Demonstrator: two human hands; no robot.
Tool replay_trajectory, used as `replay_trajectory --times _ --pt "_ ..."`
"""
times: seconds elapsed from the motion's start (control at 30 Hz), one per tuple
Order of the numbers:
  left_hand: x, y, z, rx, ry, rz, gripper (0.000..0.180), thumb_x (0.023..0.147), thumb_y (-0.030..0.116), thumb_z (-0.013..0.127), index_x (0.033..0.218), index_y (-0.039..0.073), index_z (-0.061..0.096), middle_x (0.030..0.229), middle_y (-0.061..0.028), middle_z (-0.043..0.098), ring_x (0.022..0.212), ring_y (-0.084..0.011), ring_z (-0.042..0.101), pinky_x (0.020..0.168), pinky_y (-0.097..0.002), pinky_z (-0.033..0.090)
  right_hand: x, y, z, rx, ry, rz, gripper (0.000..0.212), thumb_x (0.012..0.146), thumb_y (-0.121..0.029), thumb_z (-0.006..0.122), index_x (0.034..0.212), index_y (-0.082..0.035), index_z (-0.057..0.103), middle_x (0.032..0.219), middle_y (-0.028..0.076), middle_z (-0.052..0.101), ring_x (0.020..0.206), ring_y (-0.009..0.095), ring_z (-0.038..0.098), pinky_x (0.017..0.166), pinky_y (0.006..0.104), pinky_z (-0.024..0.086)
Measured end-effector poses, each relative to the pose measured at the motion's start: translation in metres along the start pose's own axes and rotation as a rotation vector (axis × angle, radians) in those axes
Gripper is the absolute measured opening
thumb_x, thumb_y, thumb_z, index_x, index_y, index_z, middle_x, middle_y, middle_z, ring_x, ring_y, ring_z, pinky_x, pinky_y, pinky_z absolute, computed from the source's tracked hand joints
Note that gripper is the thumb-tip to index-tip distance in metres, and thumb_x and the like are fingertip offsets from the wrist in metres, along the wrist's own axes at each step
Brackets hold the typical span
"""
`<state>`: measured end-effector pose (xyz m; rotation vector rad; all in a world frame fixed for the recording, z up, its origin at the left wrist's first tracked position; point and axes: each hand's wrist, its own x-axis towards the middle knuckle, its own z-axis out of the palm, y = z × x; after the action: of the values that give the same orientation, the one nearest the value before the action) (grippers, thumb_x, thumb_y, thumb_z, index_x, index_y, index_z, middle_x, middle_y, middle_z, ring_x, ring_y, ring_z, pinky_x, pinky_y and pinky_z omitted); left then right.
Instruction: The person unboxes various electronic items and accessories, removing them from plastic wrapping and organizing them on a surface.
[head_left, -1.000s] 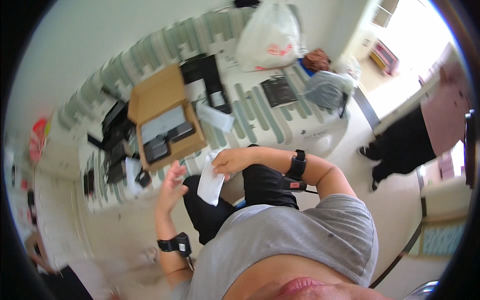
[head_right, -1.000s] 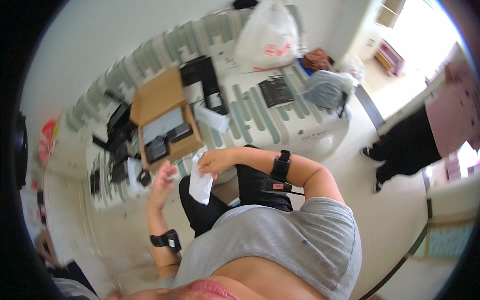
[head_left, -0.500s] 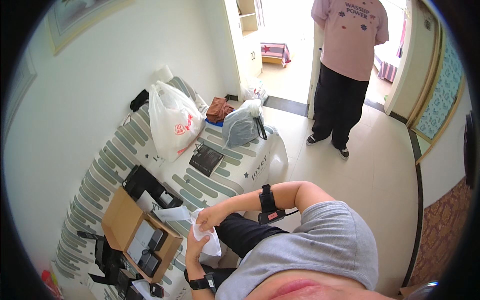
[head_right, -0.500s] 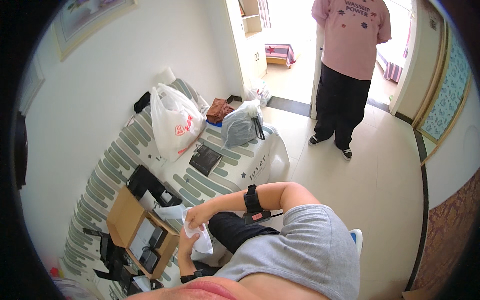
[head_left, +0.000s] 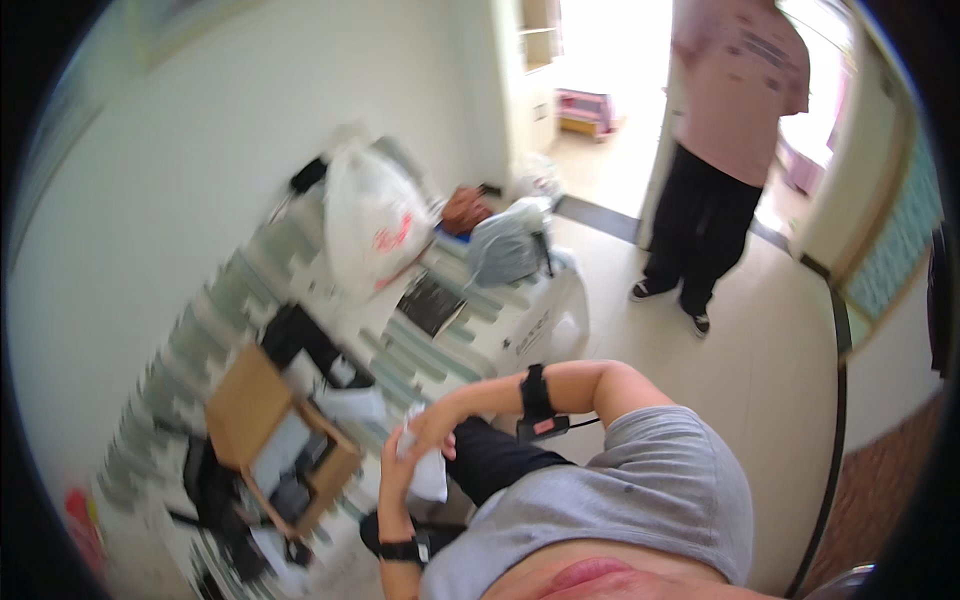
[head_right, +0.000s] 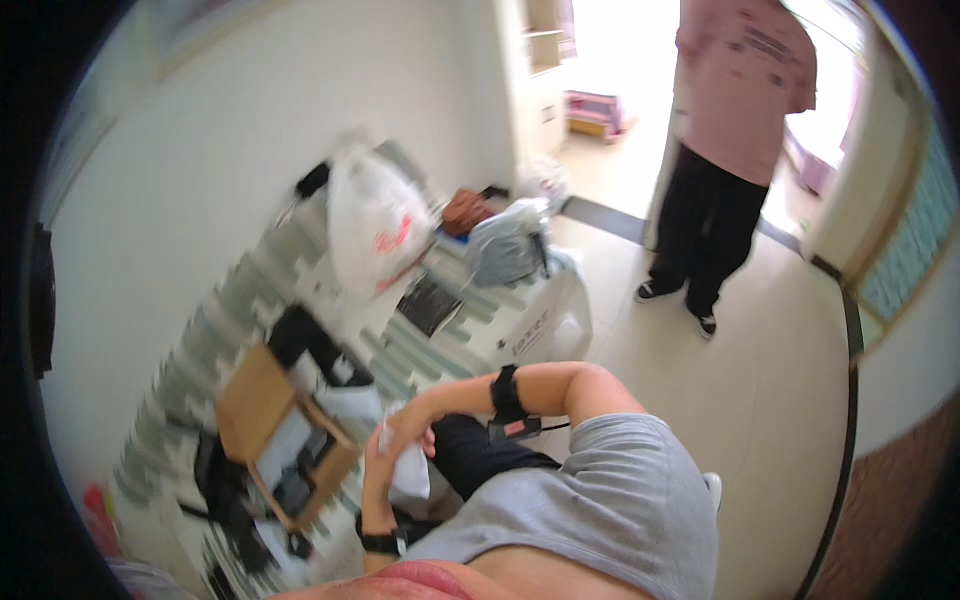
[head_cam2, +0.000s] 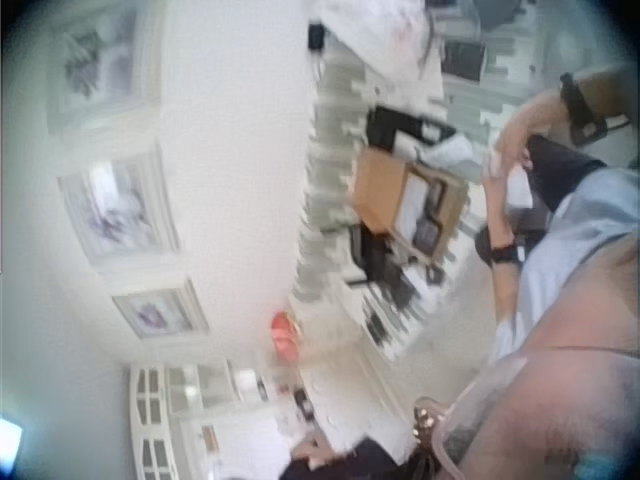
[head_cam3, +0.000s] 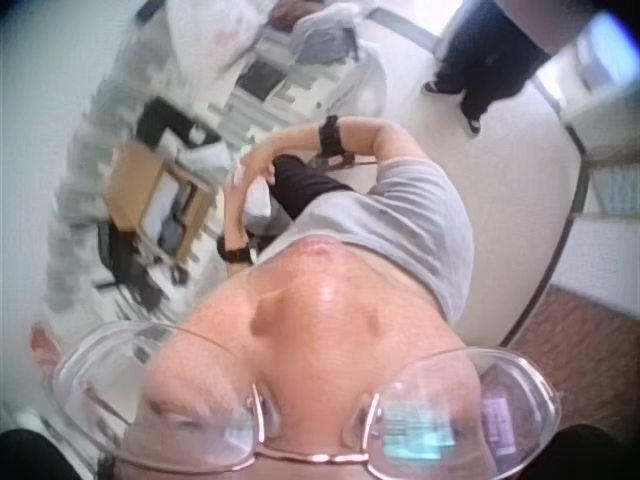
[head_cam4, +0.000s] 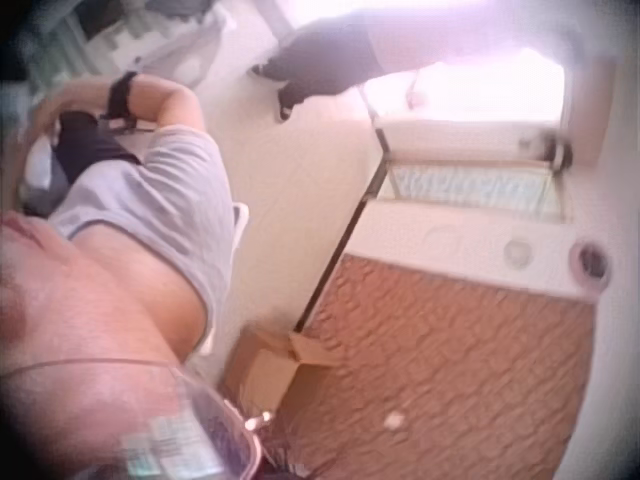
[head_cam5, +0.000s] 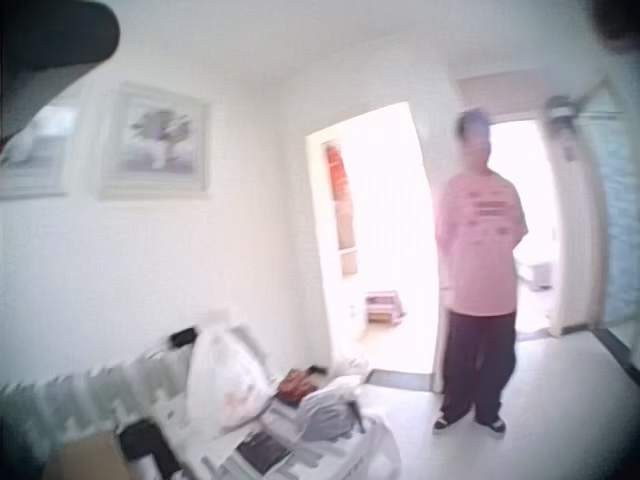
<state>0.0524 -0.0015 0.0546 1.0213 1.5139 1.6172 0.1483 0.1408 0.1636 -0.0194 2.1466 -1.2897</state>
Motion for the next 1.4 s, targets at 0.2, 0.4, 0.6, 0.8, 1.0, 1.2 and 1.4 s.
replay_trajectory --times 0.2,0.4,0.6,0.8,1.0,1.2,1.4 --pt "-0.014 0.031 -0.007 0.139 0.075 -0.025 0.038 0.073 0.026 0.063 0.1 0.002 0.053 0.089 -0.0047 0.056 0.084 -0.0106 0.05 0.074 -0.026 0.041 -0.003 -0.02 -0.006 0.192 0.235 -0.107 0.023 0.079 -0.021 0.057 0.092 -0.003 0.06 0.072 0.004 0.058 0.053 0.01 0.057 0.048 0.0197 0.047" --pt "-0.03 0.044 -0.004 0.029 0.135 -0.024 0.031 0.069 0.017 0.066 0.095 0.004 0.055 0.08 -0.0034 0.057 0.074 -0.0092 0.052 0.067 -0.0245 0.043 0.014 -0.013 0.005 0.002 0.501 -0.354 0.012 0.079 -0.007 0.052 0.074 0.004 0.056 0.056 0.004 0.054 0.052 0.008 0.052 0.046 0.0219 0.042" --pt "-0.039 0.049 -0.02 0.014 0.195 -0.003 0.032 0.07 0.017 0.066 0.095 0.002 0.055 0.079 -0.0029 0.056 0.073 -0.0088 0.051 0.066 -0.023 0.042 0.034 -0.024 -0.003 0.022 0.631 -0.349 0.017 0.08 -0.011 0.052 0.07 0.003 0.054 0.051 0.001 0.047 0.046 0.007 0.045 0.042 0.0213 0.037" --pt "-0.044 0.04 -0.038 0.066 0.225 -0.039 0.037 0.07 0.017 0.066 0.101 0.002 0.051 0.082 -0.0029 0.055 0.077 -0.0089 0.05 0.07 -0.0228 0.04 0.047 -0.022 -0.014 -0.16 0.713 -0.412 0.019 0.08 -0.013 0.054 0.069 0.002 0.052 0.049 0.0 0.041 0.045 0.006 0.036 0.041 0.0219 0.032" --pt "-0.066 0.005 -0.065 -0.079 0.336 -0.102 0.03 0.077 0.012 0.059 0.104 0.002 0.05 0.084 -0.0026 0.057 0.077 -0.0081 0.052 0.071 -0.022 0.041 0.041 0.002 -0.057 -0.225 0.771 -0.438 0.016 0.078 -0.011 0.056 0.072 0.002 0.049 0.055 -0.001 0.035 0.052 0.005 0.029 0.044 0.0219 0.026" --pt "-0.121 -0.027 -0.087 -0.219 0.555 -0.348 0.026 0.083 0.022 0.051 0.103 0.005 0.051 0.085 -0.0015 0.057 0.076 -0.0087 0.053 0.066 -0.0212 0.042 0.042 0.068 -0.114 -0.337 0.712 -0.223 0.008 0.077 -0.005 0.051 0.074 0.002 0.049 0.057 -0.001 0.034 0.053 0.006 0.031 0.046 0.0229 0.027" --pt "-0.163 -0.041 -0.096 -0.498 0.759 -0.382 0.026 0.085 0.029 0.046 0.1 0.009 0.052 0.082 -0.0003 0.056 0.072 -0.0077 0.052 0.065 -0.0218 0.042 0.063 0.135 -0.152 -0.507 0.625 -0.039 0.014 0.07 -0.007 0.054 0.076 0.004 0.051 0.058 0.008 0.048 0.056 0.016 0.045 0.053 0.0297 0.035"
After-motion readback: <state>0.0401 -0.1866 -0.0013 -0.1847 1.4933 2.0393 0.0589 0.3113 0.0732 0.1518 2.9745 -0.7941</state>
